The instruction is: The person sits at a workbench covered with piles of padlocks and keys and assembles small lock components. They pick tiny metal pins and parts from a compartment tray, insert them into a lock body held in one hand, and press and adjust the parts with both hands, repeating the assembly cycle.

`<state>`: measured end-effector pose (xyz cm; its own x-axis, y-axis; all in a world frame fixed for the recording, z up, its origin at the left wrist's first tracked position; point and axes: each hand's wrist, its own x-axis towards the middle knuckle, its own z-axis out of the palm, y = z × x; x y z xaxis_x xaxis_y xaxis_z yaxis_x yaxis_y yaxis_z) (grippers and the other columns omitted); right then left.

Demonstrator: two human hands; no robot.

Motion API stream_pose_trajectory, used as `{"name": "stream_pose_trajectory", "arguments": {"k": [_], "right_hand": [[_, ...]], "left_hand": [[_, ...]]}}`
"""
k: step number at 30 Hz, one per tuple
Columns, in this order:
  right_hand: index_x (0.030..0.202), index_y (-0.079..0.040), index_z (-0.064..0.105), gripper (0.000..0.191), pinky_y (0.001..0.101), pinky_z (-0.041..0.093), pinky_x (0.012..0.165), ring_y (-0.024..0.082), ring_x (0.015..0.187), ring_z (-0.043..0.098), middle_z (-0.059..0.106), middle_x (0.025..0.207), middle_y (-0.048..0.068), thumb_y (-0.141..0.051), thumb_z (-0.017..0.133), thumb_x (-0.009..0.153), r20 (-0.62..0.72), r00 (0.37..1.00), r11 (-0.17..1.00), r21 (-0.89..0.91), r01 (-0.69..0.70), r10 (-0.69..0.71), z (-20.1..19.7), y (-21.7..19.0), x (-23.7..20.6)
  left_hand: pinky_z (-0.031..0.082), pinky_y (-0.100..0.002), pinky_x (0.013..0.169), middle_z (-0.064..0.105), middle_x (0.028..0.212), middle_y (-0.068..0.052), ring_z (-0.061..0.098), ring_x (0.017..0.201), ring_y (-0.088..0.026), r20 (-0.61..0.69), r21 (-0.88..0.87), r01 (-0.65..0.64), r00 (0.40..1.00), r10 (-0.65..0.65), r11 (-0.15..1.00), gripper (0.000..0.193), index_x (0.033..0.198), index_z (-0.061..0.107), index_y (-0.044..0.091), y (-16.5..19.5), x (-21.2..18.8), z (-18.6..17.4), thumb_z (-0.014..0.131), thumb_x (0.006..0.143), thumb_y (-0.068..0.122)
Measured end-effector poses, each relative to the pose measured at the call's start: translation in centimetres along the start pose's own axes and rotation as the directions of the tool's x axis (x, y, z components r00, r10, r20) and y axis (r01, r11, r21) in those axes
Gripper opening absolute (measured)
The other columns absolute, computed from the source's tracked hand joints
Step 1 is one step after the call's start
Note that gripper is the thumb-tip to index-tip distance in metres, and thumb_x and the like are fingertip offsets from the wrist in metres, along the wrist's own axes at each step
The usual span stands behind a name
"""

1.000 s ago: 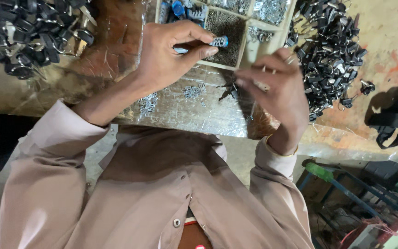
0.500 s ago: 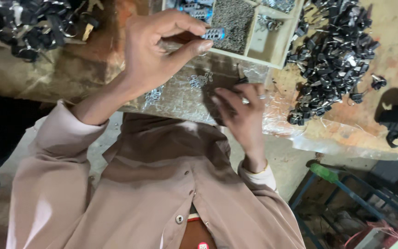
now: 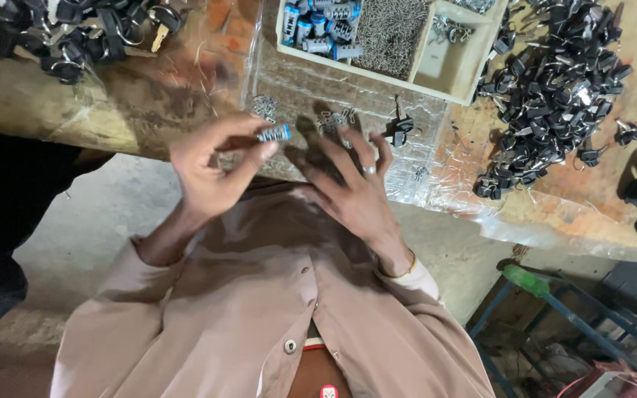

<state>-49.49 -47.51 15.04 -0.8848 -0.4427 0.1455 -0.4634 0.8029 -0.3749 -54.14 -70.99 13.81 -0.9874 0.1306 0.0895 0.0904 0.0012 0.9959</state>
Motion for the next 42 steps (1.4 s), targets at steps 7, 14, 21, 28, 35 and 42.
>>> {"name": "stream_pose_trajectory", "arguments": {"k": [7, 14, 21, 28, 35, 42], "right_hand": [[0.108, -0.013, 0.078, 0.025, 0.0423, 0.042, 0.093, 0.022, 0.099, 0.062, 0.069, 0.109, 0.001, -0.011, 0.087, 0.085, -0.071, 0.994, 0.977, 0.203, -0.072, 0.088, -0.2, 1.0, -3.9], [0.108, -0.007, 0.073, 0.021, 0.0312, 0.051, 0.086, 0.021, 0.094, 0.064, 0.076, 0.104, 0.006, 0.0, 0.078, 0.089, -0.18, 0.872, 0.77, 0.571, -0.283, 0.454, 0.0, 0.1, -2.5], [0.11, -0.005, 0.073, 0.025, 0.0324, 0.042, 0.085, 0.02, 0.092, 0.062, 0.076, 0.103, 0.008, -0.001, 0.08, 0.086, -0.13, 0.901, 0.819, 0.487, -0.304, 0.413, 0.2, -0.9, -1.8], [0.117, -0.008, 0.068, 0.035, 0.0348, 0.038, 0.09, 0.015, 0.086, 0.06, 0.074, 0.098, -0.001, -0.006, 0.084, 0.085, -0.158, 0.907, 0.874, 0.373, -0.312, 0.391, 0.7, -1.4, -1.9], [0.125, -0.025, 0.074, 0.036, 0.0392, 0.035, 0.095, 0.019, 0.104, 0.054, 0.062, 0.112, -0.001, -0.013, 0.085, 0.092, -0.03, 0.962, 0.94, 0.226, -0.257, 0.27, -0.2, -1.1, -0.6], [0.134, -0.027, 0.073, 0.044, 0.0607, 0.017, 0.116, 0.036, 0.144, 0.033, 0.042, 0.155, 0.014, -0.03, 0.08, 0.09, -0.009, 0.993, 0.991, -0.066, -0.12, 0.12, 0.8, -2.9, 2.5]], "left_hand": [[0.064, -0.026, 0.073, 0.074, 0.115, -0.018, 0.076, 0.094, -0.018, 0.11, 0.089, 0.004, 0.994, -0.014, 0.996, 0.024, 0.115, 0.072, -0.004, -0.6, -3.7, 2.7, 0.077, 0.092, -0.007], [0.063, -0.024, 0.066, 0.077, 0.111, -0.015, 0.078, 0.081, -0.015, 0.081, 0.083, 0.076, 0.993, -0.083, 0.994, 0.024, 0.114, 0.073, -0.005, -2.6, -5.4, 4.9, 0.079, 0.091, -0.004], [0.063, -0.027, 0.072, 0.077, 0.109, -0.015, 0.078, 0.09, -0.018, 0.066, 0.13, -0.009, 0.998, 0.001, 0.991, 0.024, 0.111, 0.074, -0.002, -3.7, -5.6, 4.8, 0.084, 0.088, -0.001], [0.064, -0.028, 0.074, 0.077, 0.112, -0.014, 0.079, 0.094, -0.022, 0.117, 0.258, -0.11, 0.99, 0.082, 0.96, 0.024, 0.112, 0.075, 0.0, -3.6, -5.8, 4.6, 0.082, 0.088, -0.002], [0.062, -0.026, 0.061, 0.078, 0.109, -0.016, 0.076, 0.076, -0.016, -0.003, 0.203, -0.002, 1.0, 0.003, 0.979, 0.024, 0.112, 0.075, -0.002, -2.8, -5.8, 3.2, 0.082, 0.089, -0.004], [0.06, -0.026, 0.063, 0.076, 0.102, -0.016, 0.075, 0.076, -0.016, -0.179, 0.041, 0.08, 0.981, -0.072, 0.996, 0.025, 0.116, 0.071, -0.007, -2.4, -6.4, 0.6, 0.079, 0.093, -0.01]]}}
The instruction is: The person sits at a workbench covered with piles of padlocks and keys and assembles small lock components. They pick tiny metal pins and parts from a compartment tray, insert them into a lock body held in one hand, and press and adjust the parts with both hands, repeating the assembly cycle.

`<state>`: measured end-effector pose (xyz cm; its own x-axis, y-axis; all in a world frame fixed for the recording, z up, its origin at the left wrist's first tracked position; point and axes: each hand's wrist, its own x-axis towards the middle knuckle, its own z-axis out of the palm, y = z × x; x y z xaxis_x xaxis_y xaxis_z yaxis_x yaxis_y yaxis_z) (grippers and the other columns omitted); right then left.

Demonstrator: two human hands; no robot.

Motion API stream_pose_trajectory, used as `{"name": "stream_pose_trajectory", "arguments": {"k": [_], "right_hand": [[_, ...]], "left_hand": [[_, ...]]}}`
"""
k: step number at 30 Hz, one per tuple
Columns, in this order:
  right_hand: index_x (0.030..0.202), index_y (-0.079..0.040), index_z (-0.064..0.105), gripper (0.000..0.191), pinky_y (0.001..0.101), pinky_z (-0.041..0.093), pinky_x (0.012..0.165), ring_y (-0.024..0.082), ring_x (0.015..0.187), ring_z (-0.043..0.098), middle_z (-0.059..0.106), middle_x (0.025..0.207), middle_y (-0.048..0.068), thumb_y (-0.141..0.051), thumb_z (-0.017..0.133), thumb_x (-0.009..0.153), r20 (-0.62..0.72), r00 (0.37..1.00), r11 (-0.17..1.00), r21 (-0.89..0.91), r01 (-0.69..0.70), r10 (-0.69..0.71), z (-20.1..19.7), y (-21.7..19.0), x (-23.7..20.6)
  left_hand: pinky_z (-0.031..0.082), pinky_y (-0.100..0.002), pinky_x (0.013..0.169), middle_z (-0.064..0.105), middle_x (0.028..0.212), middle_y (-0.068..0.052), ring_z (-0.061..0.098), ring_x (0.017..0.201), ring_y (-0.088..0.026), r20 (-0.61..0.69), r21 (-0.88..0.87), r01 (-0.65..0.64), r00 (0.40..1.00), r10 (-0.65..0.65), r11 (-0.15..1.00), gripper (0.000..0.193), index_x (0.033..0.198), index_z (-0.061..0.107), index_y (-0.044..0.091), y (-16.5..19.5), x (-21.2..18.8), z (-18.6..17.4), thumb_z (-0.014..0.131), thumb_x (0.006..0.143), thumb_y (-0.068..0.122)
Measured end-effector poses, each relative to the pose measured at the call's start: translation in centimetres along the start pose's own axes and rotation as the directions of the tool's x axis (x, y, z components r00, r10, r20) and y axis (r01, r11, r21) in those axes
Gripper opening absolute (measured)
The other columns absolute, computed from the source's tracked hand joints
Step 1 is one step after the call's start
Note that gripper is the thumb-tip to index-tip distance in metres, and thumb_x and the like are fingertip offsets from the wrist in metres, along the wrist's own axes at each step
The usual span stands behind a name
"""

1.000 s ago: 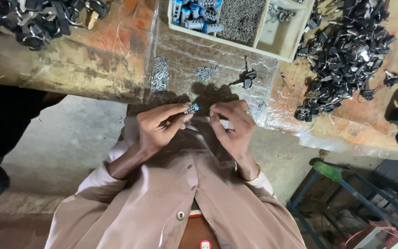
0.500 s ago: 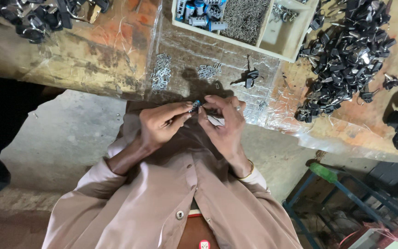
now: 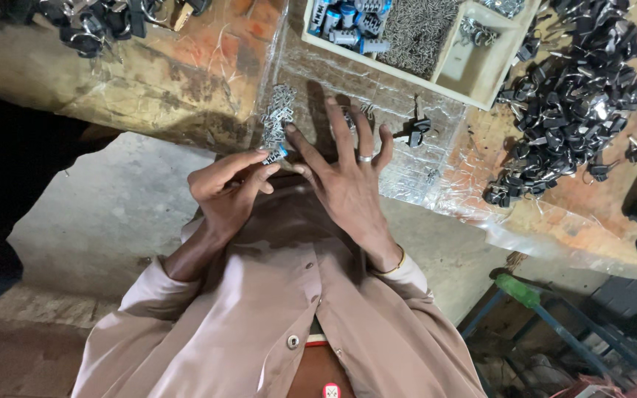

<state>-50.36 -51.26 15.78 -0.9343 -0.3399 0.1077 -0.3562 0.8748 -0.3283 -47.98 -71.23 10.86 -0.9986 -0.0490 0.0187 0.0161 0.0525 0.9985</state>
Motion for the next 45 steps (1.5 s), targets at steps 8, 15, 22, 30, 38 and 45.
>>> {"name": "stream_pose_trajectory", "arguments": {"k": [8, 15, 22, 30, 38, 45], "right_hand": [[0.115, -0.024, 0.073, 0.025, 0.057, 0.018, 0.121, 0.029, 0.142, 0.04, 0.057, 0.143, 0.001, -0.033, 0.084, 0.094, -0.066, 0.997, 0.996, 0.073, -0.047, 0.051, -0.8, 1.3, -2.1], [0.132, -0.019, 0.071, 0.04, 0.0542, 0.026, 0.12, 0.032, 0.14, 0.041, 0.049, 0.15, 0.01, -0.033, 0.082, 0.096, -0.125, 0.992, 0.96, 0.278, 0.033, 0.002, -0.3, 2.0, -3.6], [0.139, -0.019, 0.068, 0.044, 0.0537, 0.026, 0.123, 0.034, 0.144, 0.037, 0.048, 0.155, 0.008, -0.033, 0.079, 0.099, -0.089, 0.992, 0.95, 0.309, -0.056, 0.087, -0.1, 2.6, -3.7], [0.108, -0.027, 0.079, 0.023, 0.054, 0.024, 0.116, 0.027, 0.136, 0.045, 0.061, 0.136, -0.006, -0.025, 0.089, 0.087, -0.123, 0.992, 0.997, 0.074, 0.029, -0.02, -0.6, 2.9, -4.5], [0.108, -0.019, 0.08, 0.028, 0.0487, 0.031, 0.103, 0.025, 0.111, 0.054, 0.065, 0.116, -0.002, -0.015, 0.089, 0.082, -0.126, 0.989, 0.973, 0.225, -0.043, 0.073, -0.5, 3.9, -5.9], [0.112, -0.006, 0.077, 0.025, 0.0322, 0.043, 0.089, 0.024, 0.098, 0.064, 0.073, 0.109, 0.005, 0.003, 0.08, 0.089, -0.192, 0.957, 0.882, 0.46, -0.108, 0.218, -0.3, 3.5, -6.2]], "left_hand": [[0.059, -0.023, 0.061, 0.077, 0.099, -0.015, 0.076, 0.075, -0.016, 0.066, -0.047, 0.1, 0.993, -0.097, 0.994, 0.025, 0.115, 0.071, -0.007, -0.4, -0.1, 0.7, 0.079, 0.091, -0.009], [0.062, -0.024, 0.063, 0.077, 0.107, -0.016, 0.076, 0.078, -0.015, 0.156, -0.011, 0.07, 0.986, -0.067, 0.997, 0.025, 0.114, 0.072, -0.007, -0.1, -0.1, 2.2, 0.079, 0.09, -0.007], [0.06, -0.023, 0.058, 0.078, 0.104, -0.015, 0.077, 0.075, -0.014, 0.162, 0.048, 0.026, 0.986, -0.034, 0.999, 0.025, 0.114, 0.073, -0.005, 0.0, -0.2, 2.4, 0.08, 0.09, -0.004], [0.06, -0.022, 0.059, 0.079, 0.102, -0.013, 0.077, 0.074, -0.014, 0.149, 0.002, 0.135, 0.98, -0.133, 0.991, 0.022, 0.113, 0.074, -0.005, -0.4, -0.2, 2.2, 0.08, 0.092, -0.004], [0.058, -0.022, 0.057, 0.079, 0.102, -0.014, 0.076, 0.071, -0.013, 0.233, -0.006, 0.048, 0.971, -0.046, 0.999, 0.022, 0.11, 0.074, -0.004, -1.6, -0.5, 3.5, 0.082, 0.09, -0.002], [0.061, -0.023, 0.06, 0.078, 0.109, -0.016, 0.076, 0.078, -0.013, 0.261, -0.114, 0.061, 0.965, -0.029, 0.992, 0.022, 0.111, 0.074, -0.004, -2.0, -0.4, 4.7, 0.081, 0.09, -0.005]]}}
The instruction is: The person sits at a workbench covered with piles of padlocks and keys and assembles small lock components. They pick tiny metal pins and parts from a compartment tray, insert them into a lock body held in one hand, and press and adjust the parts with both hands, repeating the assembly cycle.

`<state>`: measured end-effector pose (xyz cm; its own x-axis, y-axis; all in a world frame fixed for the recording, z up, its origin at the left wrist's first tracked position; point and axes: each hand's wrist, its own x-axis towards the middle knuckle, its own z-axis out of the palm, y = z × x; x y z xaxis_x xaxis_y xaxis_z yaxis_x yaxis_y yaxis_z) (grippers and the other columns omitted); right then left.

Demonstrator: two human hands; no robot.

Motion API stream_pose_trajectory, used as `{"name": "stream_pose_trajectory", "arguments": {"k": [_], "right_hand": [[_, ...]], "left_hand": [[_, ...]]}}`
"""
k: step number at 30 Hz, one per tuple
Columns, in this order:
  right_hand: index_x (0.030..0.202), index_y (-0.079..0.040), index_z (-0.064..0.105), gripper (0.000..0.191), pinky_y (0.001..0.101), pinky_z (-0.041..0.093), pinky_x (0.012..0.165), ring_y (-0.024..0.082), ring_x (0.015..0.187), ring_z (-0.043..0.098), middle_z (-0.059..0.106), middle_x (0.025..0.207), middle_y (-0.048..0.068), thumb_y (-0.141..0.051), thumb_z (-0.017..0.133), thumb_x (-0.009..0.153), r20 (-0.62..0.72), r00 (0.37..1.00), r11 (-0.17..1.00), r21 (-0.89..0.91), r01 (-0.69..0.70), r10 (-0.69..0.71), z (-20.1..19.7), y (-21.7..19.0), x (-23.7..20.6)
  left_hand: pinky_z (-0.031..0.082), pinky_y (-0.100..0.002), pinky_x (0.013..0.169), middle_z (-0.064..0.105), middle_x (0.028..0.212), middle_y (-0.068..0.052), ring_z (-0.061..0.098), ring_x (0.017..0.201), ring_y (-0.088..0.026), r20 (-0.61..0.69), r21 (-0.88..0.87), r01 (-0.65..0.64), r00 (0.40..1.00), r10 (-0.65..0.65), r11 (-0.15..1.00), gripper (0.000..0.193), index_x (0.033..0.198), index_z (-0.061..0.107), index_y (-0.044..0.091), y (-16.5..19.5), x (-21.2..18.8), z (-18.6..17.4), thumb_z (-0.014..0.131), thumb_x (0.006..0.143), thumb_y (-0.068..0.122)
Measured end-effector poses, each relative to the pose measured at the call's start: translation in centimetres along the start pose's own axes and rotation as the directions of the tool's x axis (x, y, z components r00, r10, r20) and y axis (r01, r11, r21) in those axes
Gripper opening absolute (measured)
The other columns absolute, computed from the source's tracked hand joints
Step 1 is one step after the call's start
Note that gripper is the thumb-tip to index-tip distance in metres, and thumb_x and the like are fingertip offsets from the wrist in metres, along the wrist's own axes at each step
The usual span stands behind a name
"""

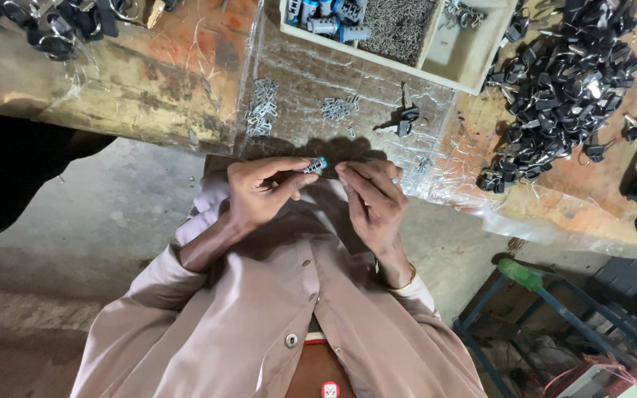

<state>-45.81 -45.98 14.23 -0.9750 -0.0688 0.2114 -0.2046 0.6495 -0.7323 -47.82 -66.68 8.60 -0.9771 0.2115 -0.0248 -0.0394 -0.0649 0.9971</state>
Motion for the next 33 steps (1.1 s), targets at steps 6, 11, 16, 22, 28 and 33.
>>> {"name": "stream_pose_trajectory", "arguments": {"k": [6, 11, 16, 22, 28, 33], "right_hand": [[0.102, -0.005, 0.077, 0.018, 0.0307, 0.041, 0.086, 0.018, 0.092, 0.064, 0.074, 0.1, 0.004, 0.0, 0.084, 0.086, -0.068, 0.997, 0.983, 0.179, -0.025, 0.038, 1.1, -0.6, 0.9], [0.103, -0.004, 0.074, 0.017, 0.032, 0.043, 0.09, 0.02, 0.096, 0.062, 0.072, 0.102, 0.005, 0.004, 0.079, 0.089, -0.054, 0.995, 0.981, 0.18, -0.076, 0.087, 1.1, -1.2, 1.3], [0.103, -0.004, 0.072, 0.02, 0.0305, 0.046, 0.084, 0.017, 0.091, 0.065, 0.073, 0.1, 0.004, 0.003, 0.081, 0.086, -0.058, 0.988, 0.968, 0.219, -0.125, 0.141, 1.4, -1.1, 1.1], [0.105, -0.006, 0.069, 0.025, 0.0244, 0.05, 0.081, 0.009, 0.086, 0.068, 0.075, 0.097, 0.0, -0.001, 0.085, 0.087, -0.052, 0.96, 0.933, 0.255, -0.255, 0.276, 1.9, -1.1, 0.6], [0.097, -0.009, 0.074, 0.022, 0.0296, 0.045, 0.085, 0.015, 0.084, 0.067, 0.076, 0.095, 0.0, -0.002, 0.085, 0.078, 0.05, 0.987, 0.986, 0.061, -0.155, 0.152, -0.6, -0.4, 0.0], [0.104, -0.012, 0.085, 0.027, 0.0323, 0.04, 0.079, 0.018, 0.08, 0.057, 0.067, 0.092, 0.0, -0.013, 0.093, 0.078, 0.117, 0.979, 0.979, -0.142, -0.147, 0.164, -2.6, 1.2, -1.7]], "left_hand": [[0.062, -0.023, 0.058, 0.078, 0.108, -0.014, 0.077, 0.075, -0.013, 0.025, 0.092, -0.022, 0.999, 0.02, 0.996, 0.025, 0.111, 0.075, -0.002, 0.4, 0.4, 0.0, 0.083, 0.088, -0.002], [0.062, -0.023, 0.06, 0.078, 0.11, -0.014, 0.077, 0.075, -0.013, 0.024, 0.103, -0.011, 1.0, 0.008, 0.995, 0.024, 0.112, 0.075, -0.001, 0.6, 0.4, 0.0, 0.083, 0.089, -0.001], [0.062, -0.023, 0.06, 0.078, 0.11, -0.014, 0.077, 0.076, -0.013, 0.024, 0.119, -0.027, 0.999, 0.024, 0.993, 0.024, 0.112, 0.075, -0.001, 0.5, 0.3, 0.0, 0.083, 0.089, -0.001], [0.064, -0.026, 0.066, 0.077, 0.112, -0.015, 0.079, 0.082, -0.017, 0.038, 0.224, -0.125, 0.992, 0.119, 0.967, 0.025, 0.112, 0.075, -0.001, 0.4, 0.2, 0.1, 0.082, 0.089, -0.001], [0.066, -0.032, 0.078, 0.077, 0.109, -0.013, 0.079, 0.098, -0.026, 0.151, 0.361, -0.377, 0.926, 0.346, 0.853, 0.023, 0.109, 0.075, 0.0, 0.5, 0.2, 1.0, 0.083, 0.088, 0.0], [0.066, -0.032, 0.081, 0.077, 0.109, -0.011, 0.079, 0.098, -0.025, 0.214, 0.314, -0.359, 0.929, 0.303, 0.879, 0.023, 0.108, 0.075, 0.002, 0.4, 0.4, 2.3, 0.086, 0.087, 0.004]]}}
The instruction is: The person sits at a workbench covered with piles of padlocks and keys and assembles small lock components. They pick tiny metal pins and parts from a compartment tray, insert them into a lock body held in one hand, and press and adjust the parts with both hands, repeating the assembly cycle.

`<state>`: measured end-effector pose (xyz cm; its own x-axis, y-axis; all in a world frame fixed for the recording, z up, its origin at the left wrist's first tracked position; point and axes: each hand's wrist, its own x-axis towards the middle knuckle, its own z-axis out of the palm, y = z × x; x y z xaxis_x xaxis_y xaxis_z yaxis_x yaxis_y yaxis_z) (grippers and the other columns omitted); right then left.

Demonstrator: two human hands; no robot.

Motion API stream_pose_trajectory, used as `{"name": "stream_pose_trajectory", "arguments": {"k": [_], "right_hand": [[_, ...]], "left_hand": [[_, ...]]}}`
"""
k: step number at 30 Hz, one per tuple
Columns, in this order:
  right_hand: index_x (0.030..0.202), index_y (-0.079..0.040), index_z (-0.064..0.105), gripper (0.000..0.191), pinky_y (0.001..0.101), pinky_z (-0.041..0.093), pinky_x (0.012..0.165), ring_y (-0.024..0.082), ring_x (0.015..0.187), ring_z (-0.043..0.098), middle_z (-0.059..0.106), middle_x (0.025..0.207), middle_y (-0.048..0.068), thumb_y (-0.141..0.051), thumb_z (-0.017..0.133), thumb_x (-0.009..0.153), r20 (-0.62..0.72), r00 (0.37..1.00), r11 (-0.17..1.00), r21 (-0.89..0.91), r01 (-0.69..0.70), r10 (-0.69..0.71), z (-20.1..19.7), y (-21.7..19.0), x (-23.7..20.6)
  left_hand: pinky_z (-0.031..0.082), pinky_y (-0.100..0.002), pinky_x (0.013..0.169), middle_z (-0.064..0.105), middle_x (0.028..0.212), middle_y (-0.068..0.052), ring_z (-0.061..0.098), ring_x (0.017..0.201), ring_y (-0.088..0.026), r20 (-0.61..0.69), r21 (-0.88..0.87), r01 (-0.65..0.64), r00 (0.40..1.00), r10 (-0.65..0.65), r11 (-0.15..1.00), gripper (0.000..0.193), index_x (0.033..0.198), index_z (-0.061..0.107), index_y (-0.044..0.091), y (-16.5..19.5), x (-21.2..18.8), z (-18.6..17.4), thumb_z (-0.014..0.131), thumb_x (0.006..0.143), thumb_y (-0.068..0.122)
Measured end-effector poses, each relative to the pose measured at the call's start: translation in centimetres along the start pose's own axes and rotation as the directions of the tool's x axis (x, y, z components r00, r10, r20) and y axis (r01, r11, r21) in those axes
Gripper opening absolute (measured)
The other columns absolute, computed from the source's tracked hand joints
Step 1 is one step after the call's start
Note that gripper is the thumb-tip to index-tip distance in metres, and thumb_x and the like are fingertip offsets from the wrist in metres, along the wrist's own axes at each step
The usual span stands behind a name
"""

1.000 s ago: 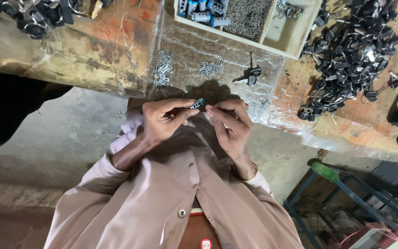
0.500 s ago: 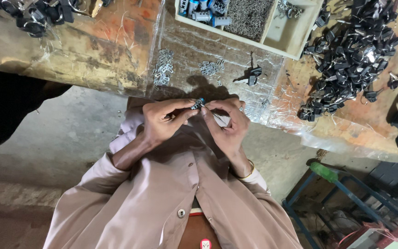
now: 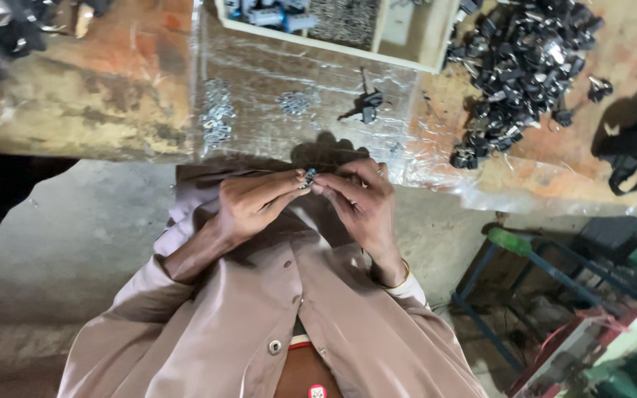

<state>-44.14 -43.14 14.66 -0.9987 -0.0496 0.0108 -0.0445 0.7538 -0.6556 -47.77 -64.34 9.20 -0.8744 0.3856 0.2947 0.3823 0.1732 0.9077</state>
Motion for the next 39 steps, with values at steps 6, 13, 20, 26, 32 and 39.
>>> {"name": "stream_pose_trajectory", "arguments": {"k": [6, 13, 20, 26, 32, 39], "right_hand": [[0.12, -0.011, 0.078, 0.022, 0.0362, 0.047, 0.101, 0.025, 0.122, 0.052, 0.06, 0.134, 0.009, -0.016, 0.077, 0.098, -0.351, 0.918, 0.978, -0.028, -0.208, 0.185, -2.3, 3.7, -2.1], [0.125, -0.014, 0.077, 0.037, 0.0509, 0.025, 0.123, 0.037, 0.145, 0.032, 0.049, 0.154, 0.013, -0.036, 0.079, 0.095, -0.228, 0.974, 0.946, -0.318, -0.062, -0.013, -1.6, 5.1, -3.2], [0.141, -0.014, 0.062, 0.06, 0.0534, 0.026, 0.127, 0.038, 0.15, 0.031, 0.043, 0.16, 0.014, -0.042, 0.084, 0.093, -0.307, 0.949, 0.957, -0.249, -0.151, 0.07, -1.7, 6.0, -3.9], [0.142, -0.012, 0.061, 0.065, 0.0555, 0.023, 0.123, 0.041, 0.146, 0.027, 0.038, 0.159, 0.019, -0.045, 0.086, 0.093, -0.29, 0.957, 0.948, -0.305, -0.091, -0.001, -1.3, 6.0, -4.1], [0.123, -0.018, 0.076, 0.045, 0.0504, 0.028, 0.119, 0.035, 0.143, 0.037, 0.051, 0.153, 0.005, -0.038, 0.092, 0.086, -0.222, 0.974, 0.933, -0.359, -0.042, -0.041, -1.0, 5.6, -4.1], [0.128, -0.006, 0.067, 0.06, 0.0538, 0.032, 0.115, 0.037, 0.138, 0.038, 0.048, 0.15, 0.01, -0.033, 0.095, 0.083, -0.278, 0.96, 0.982, -0.179, -0.066, 0.014, -0.9, 5.6, -4.2]], "left_hand": [[0.066, -0.027, 0.073, 0.077, 0.11, -0.012, 0.079, 0.09, -0.02, -0.024, -0.102, 0.122, 0.992, -0.126, 0.987, 0.022, 0.108, 0.075, 0.0, 0.0, -0.1, 0.9, 0.085, 0.088, 0.002], [0.062, -0.023, 0.062, 0.077, 0.111, -0.016, 0.076, 0.079, -0.014, -0.015, -0.261, 0.303, 0.948, -0.318, 0.916, 0.022, 0.109, 0.073, -0.004, -0.1, -0.4, 1.0, 0.082, 0.089, -0.005], [0.06, -0.024, 0.061, 0.077, 0.111, -0.017, 0.075, 0.077, -0.014, -0.003, -0.326, 0.345, 0.931, -0.366, 0.88, 0.024, 0.113, 0.072, -0.004, -0.2, -0.7, 0.7, 0.08, 0.091, -0.007], [0.061, -0.023, 0.061, 0.076, 0.111, -0.017, 0.076, 0.078, -0.015, -0.012, -0.31, 0.328, 0.937, -0.348, 0.892, 0.025, 0.114, 0.072, -0.005, -0.2, -0.5, 0.8, 0.08, 0.091, -0.008], [0.061, -0.023, 0.059, 0.077, 0.11, -0.017, 0.077, 0.08, -0.016, 0.002, -0.311, 0.324, 0.94, -0.341, 0.893, 0.025, 0.115, 0.072, -0.005, -0.4, -0.3, 0.6, 0.079, 0.091, -0.008], [0.063, -0.023, 0.06, 0.076, 0.111, -0.017, 0.077, 0.084, -0.016, 0.008, -0.321, 0.339, 0.935, -0.355, 0.885, 0.025, 0.115, 0.072, -0.005, -0.1, -0.2, 0.5, 0.08, 0.091, -0.007]]}}
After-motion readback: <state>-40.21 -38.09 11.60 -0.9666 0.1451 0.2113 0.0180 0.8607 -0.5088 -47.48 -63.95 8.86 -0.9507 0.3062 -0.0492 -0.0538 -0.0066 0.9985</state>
